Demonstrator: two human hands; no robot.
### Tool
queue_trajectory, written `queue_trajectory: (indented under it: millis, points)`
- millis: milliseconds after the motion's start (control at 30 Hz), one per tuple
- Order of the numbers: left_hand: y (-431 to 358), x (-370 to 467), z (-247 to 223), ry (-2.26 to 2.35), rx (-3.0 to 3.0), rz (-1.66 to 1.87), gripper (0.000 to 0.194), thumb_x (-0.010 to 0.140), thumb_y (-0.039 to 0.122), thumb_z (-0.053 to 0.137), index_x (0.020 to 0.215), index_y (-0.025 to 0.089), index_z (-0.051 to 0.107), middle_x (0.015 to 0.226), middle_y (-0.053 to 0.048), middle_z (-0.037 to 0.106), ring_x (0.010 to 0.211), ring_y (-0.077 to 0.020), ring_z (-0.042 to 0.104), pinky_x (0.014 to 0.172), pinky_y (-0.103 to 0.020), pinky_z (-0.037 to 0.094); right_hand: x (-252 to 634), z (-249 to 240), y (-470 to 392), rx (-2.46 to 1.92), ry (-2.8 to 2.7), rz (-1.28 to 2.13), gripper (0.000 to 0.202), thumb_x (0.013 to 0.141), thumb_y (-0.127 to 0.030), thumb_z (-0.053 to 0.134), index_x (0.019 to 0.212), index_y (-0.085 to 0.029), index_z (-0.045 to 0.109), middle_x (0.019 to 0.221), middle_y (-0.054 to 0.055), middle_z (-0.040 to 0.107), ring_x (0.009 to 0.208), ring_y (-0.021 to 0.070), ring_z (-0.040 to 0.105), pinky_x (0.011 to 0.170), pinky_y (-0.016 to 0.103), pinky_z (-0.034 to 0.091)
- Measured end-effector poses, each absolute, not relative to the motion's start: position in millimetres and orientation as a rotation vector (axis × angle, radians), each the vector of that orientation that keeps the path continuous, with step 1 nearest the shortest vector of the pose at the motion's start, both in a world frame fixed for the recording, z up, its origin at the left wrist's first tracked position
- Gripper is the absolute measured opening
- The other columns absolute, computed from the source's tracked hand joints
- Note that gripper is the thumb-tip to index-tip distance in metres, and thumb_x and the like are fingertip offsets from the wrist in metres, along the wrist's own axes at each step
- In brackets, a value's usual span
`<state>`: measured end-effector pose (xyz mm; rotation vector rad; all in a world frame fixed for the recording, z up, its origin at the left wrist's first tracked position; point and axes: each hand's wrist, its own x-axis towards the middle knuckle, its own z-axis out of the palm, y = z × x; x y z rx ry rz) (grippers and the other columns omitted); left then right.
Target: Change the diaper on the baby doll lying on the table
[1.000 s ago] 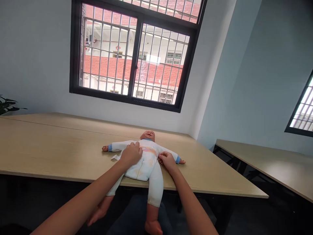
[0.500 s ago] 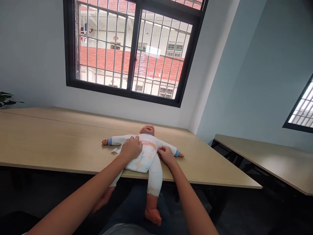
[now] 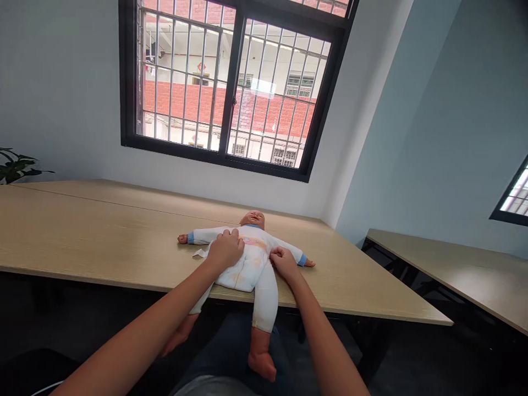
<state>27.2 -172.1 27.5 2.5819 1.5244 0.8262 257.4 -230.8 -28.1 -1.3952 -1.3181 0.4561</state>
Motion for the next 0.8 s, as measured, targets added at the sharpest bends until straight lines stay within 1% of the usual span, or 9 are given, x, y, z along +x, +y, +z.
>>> queue_trajectory:
  millis: [133, 300, 600, 800]
  points:
    - [-170.5, 26.1, 27.3, 1.519, 2.581, 0.828, 0.036, 0.104, 0.036, 0.037, 0.12, 0.014, 0.061, 0.118, -0.02, 0.065, 0.111, -0.033, 0.064, 0.094, -0.043, 0.049, 256.0, -26.8, -233.8, -1.431, -1.357, 0.381, 0.007, 0.067, -0.028, 0.054, 0.065, -0.022, 0.058, 0.063, 0.0, 0.061, 0.064, 0.0191, 0.052, 0.063, 0.032, 0.04]
    - [-168.7, 23.6, 26.8, 1.494, 2.584, 0.825, 0.037, 0.104, 0.036, 0.037, 0.122, 0.015, 0.061, 0.117, -0.018, 0.065, 0.114, -0.0326, 0.063, 0.096, -0.042, 0.048, 255.3, -25.9, -239.1, -1.472, -1.393, 0.329, 0.011, 0.069, -0.028, 0.055, 0.07, -0.021, 0.063, 0.065, 0.001, 0.062, 0.066, 0.0198, 0.052, 0.065, 0.032, 0.039]
    - [-164.2, 21.1, 25.1, 1.463, 2.574, 0.828, 0.037, 0.104, 0.037, 0.035, 0.121, 0.016, 0.061, 0.118, -0.018, 0.065, 0.112, -0.0331, 0.063, 0.098, -0.043, 0.048, 257.9, -27.0, -242.1, -1.497, -1.436, 0.332, 0.012, 0.071, -0.026, 0.055, 0.073, -0.02, 0.065, 0.073, 0.002, 0.066, 0.07, 0.02, 0.055, 0.067, 0.031, 0.04]
    - [-165.2, 21.1, 26.5, 1.456, 2.553, 0.845, 0.037, 0.104, 0.038, 0.037, 0.119, 0.016, 0.062, 0.118, -0.017, 0.066, 0.113, -0.0324, 0.064, 0.099, -0.042, 0.048, 257.5, -25.5, -242.6, -1.508, -1.451, 0.333, 0.012, 0.071, -0.026, 0.055, 0.073, -0.019, 0.065, 0.071, 0.001, 0.066, 0.069, 0.0199, 0.055, 0.066, 0.031, 0.04]
